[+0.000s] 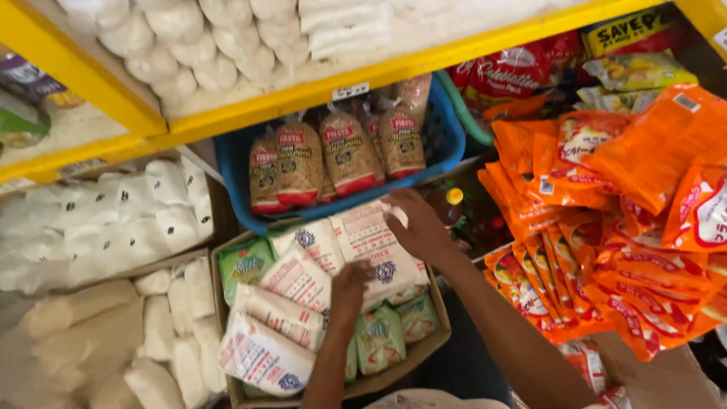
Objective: Organizing and stocking yellow grocery store shelves with bags of dry goods such as sugar, flour, and pasta.
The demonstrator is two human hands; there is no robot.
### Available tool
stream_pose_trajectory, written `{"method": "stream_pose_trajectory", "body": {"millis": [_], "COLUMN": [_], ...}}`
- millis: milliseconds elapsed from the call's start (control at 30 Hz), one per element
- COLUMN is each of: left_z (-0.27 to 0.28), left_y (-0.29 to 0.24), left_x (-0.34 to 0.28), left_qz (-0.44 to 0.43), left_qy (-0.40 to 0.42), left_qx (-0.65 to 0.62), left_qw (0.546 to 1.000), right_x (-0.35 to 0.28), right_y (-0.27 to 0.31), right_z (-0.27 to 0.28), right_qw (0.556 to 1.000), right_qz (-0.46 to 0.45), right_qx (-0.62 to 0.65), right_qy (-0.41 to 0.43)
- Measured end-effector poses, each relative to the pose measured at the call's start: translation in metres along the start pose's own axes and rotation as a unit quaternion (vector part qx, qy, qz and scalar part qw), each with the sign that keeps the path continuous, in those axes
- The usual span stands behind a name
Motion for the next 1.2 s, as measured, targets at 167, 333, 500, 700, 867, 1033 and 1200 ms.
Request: {"method": "stream_pose_trajectory", "body": {"millis": [167,333,500,700,867,1033,1200], "left_z": [-0.017,-0.02,-0.016,-0.013,-0.019,-0.031,-0.055], "left_y": [0.09,0.122,0.105,0.084,0.057,0.065,0.038], "left_x": [-0.058,-0.069,-0.069,-0.069,-0.083,-0.08,-0.074], "left_qz": [0.189,0.199,0.18,0.187,0.21,0.146,0.186], "left_qy": [-0.04,-0.08,-0.082,-0.055,-0.014,0.077,0.048], "left_qx": [-0.06,-0.281,-0.382,-0.321,-0.379,-0.48,-0.404], "left_qw": [0.979,0.936,0.903,0.927,0.901,0.861,0.894], "right_x": [-0.138,-0.197,-0.193,-0.179,-0.206,-0.243,-0.233], "right_y": [-0.084,-0.118,-0.13,-0.117,-0.081,-0.061,-0.036], "right_z": [-0.05,-0.068,-0.081,-0.106,-0.07,-0.024,-0.014], "right_qw": [0.989,0.983,0.875,0.802,0.769,0.708,0.686], "right_qz": [-0.141,-0.182,-0.384,-0.485,-0.456,-0.438,-0.543], "right_qx": [-0.006,0.0,0.294,0.344,0.444,0.553,0.485], "right_qy": [0.035,-0.029,-0.004,-0.056,-0.063,-0.02,0.002]}}
Point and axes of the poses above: each hand's wrist, its own x-axis towards the middle knuckle, its own z-axis out of the back of the hand, y = z × x, the point moved 2 cm from there along x, towards the middle knuckle
